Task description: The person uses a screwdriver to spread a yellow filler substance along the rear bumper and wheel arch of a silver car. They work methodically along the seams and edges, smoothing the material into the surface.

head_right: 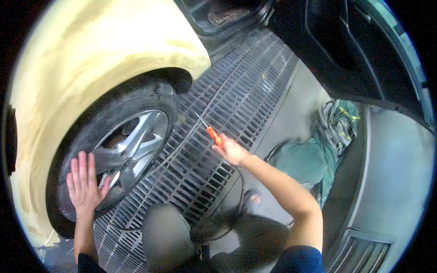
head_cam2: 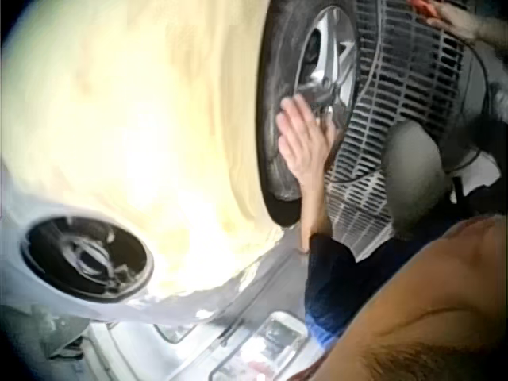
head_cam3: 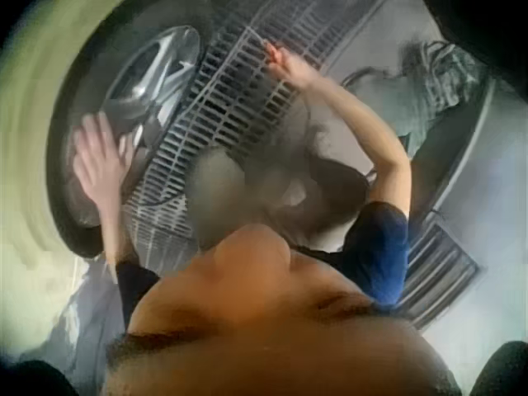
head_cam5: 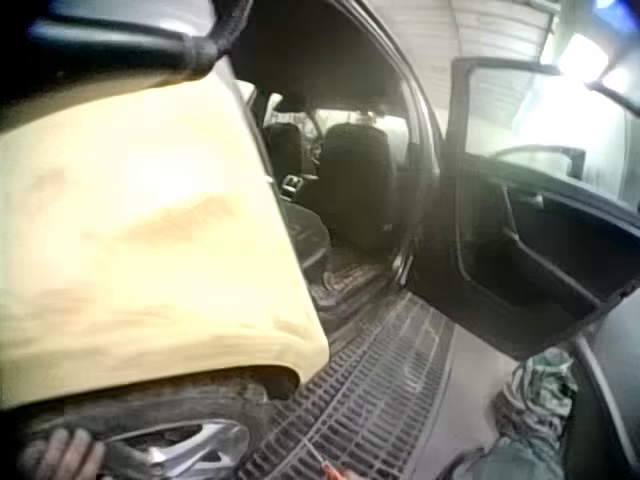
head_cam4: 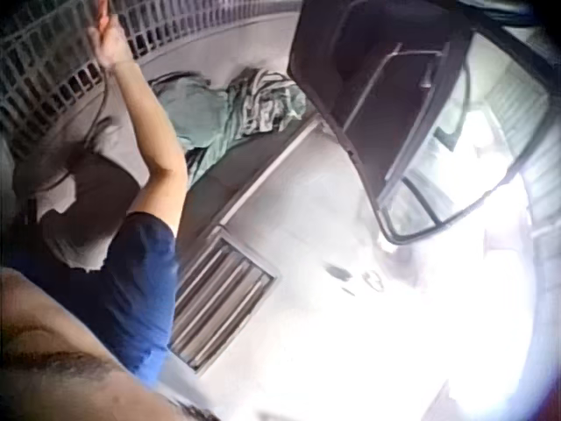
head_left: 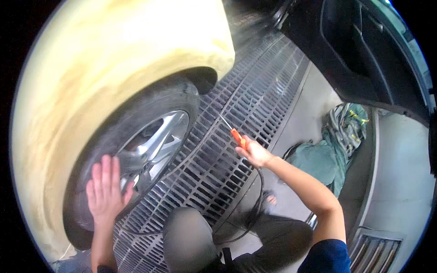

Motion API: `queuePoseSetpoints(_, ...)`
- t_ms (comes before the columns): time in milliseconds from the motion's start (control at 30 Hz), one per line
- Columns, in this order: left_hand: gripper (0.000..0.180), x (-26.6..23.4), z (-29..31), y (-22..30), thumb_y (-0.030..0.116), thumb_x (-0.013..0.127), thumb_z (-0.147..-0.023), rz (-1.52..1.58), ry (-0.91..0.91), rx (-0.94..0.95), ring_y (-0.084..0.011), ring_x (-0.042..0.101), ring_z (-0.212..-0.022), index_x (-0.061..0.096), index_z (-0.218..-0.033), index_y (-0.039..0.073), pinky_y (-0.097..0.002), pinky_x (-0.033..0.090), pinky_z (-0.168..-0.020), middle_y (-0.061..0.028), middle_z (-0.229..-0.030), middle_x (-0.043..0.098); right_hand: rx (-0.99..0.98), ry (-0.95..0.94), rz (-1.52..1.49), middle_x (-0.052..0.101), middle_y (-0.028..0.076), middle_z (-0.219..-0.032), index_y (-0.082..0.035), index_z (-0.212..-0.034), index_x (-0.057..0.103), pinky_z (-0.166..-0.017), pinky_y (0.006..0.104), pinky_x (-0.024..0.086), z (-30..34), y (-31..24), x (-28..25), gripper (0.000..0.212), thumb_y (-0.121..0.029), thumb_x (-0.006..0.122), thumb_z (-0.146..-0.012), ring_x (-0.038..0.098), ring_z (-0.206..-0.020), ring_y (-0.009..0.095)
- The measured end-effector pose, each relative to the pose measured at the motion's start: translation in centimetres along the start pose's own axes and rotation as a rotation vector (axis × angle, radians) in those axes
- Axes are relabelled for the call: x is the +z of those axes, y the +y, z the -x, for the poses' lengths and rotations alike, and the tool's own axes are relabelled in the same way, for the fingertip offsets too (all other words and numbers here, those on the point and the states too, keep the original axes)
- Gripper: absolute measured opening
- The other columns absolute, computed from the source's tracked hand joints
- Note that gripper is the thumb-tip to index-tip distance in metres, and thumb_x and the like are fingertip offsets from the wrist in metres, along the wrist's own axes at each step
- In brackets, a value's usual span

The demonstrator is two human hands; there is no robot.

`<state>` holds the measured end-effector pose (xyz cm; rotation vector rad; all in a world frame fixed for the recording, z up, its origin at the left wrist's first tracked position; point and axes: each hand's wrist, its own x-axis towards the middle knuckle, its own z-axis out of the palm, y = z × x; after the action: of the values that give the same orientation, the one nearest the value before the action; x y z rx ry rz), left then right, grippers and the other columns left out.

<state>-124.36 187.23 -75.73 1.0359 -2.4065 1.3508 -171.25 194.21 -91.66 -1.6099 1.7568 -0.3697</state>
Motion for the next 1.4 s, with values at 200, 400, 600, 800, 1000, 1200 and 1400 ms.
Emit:
queuePoseSetpoints(200, 0.073, 0.3, -0.5, -0.1, 0.055, 0.050, -0.094, -0.030, 0.016, 0.052, -0.0342, 0.040, -0.145, 0.049, -0.147, 0.004, -0.0441, 0.014, -0.124, -0.0167, -0.153, 0.047, -0.032, -0.016, 0.154, 0.067, 0.024, -0.073, 0.001, -0.111, 0.046, -0.065, 0.0529, 0.057, -0.7, -0.2, 0.3, 0.039, -0.035, 0.053, -0.099, 0.068, -0.068, 0.044)
queuePoseSetpoints(400, 0.082, -0.1, 0.2, -0.3, 0.050, 0.057, -0.091, -0.118, -0.147, 0.096, -0.0435, 0.027, -0.149, 0.038, -0.152, -0.001, -0.0542, 0.013, -0.122, -0.0255, -0.157, 0.036, -0.273, 0.131, -0.022, 0.066, 0.021, -0.067, 0.000, -0.104, 0.047, -0.057, 0.0508, 0.055, -1.8, 2.2, 0.5, 0.042, -0.037, 0.064, -0.094, 0.068, -0.062, 0.042)
queuePoseSetpoints(600, 0.084, -4.8, -4.7, -1.5, 0.035, 0.063, -0.087, -0.097, -0.517, 0.183, -0.0475, 0.026, -0.148, 0.029, -0.155, -0.001, -0.0604, 0.019, -0.119, -0.0283, -0.159, 0.030, -0.366, 0.291, -0.240, 0.065, 0.020, -0.063, -0.003, -0.097, 0.051, -0.052, 0.0503, 0.054, -6.7, 7.2, 3.2, 0.042, -0.041, 0.069, -0.091, 0.066, -0.057, 0.042)
queuePoseSetpoints(800, 0.078, -2.3, -17.1, -0.9, 0.027, 0.067, -0.083, 0.062, -0.570, 0.324, -0.0483, 0.048, -0.131, 0.039, -0.151, 0.002, -0.0531, 0.043, -0.106, -0.0292, -0.148, 0.044, -0.322, 0.267, -0.393, 0.064, 0.017, -0.062, -0.006, -0.089, 0.054, -0.052, 0.0485, 0.053, -8.5, 7.7, 0.9, 0.042, -0.045, 0.072, -0.089, 0.067, -0.057, 0.039)
queuePoseSetpoints(1000, 0.075, -1.9, -16.7, -1.2, 0.030, 0.068, -0.083, 0.110, -0.619, 0.244, -0.0483, 0.055, -0.123, 0.044, -0.148, 0.003, -0.0489, 0.050, -0.098, -0.0304, -0.143, 0.049, -0.336, 0.265, -0.520, 0.064, 0.017, -0.062, -0.006, -0.087, 0.058, -0.053, 0.0473, 0.052, -10.3, 9.0, -1.0, 0.040, -0.041, 0.077, -0.086, 0.067, -0.059, 0.040)
queuePoseSetpoints(1200, 0.073, -2.0, -16.8, -0.8, 0.033, 0.065, -0.085, 0.111, -0.621, 0.265, -0.0480, 0.053, -0.126, 0.044, -0.146, -0.001, -0.0487, 0.046, -0.103, -0.0312, -0.144, 0.048, -0.301, 0.365, -0.575, 0.065, 0.017, -0.067, -0.005, -0.090, 0.060, -0.055, 0.0468, 0.052, -11.8, 9.5, -2.0, 0.037, -0.037, 0.078, -0.087, 0.067, -0.062, 0.041)
queuePoseSetpoints(1400, 0.068, -1.8, -17.6, -0.1, 0.033, 0.065, -0.085, 0.085, -0.580, 0.280, -0.0448, 0.059, -0.119, 0.050, -0.143, 0.000, -0.0457, 0.052, -0.096, -0.0286, -0.141, 0.052, -0.233, 0.379, -0.626, 0.065, 0.019, -0.069, -0.003, -0.093, 0.064, -0.058, 0.0450, 0.051, -12.3, 10.7, -4.7, 0.037, -0.037, 0.077, -0.087, 0.067, -0.065, 0.041)
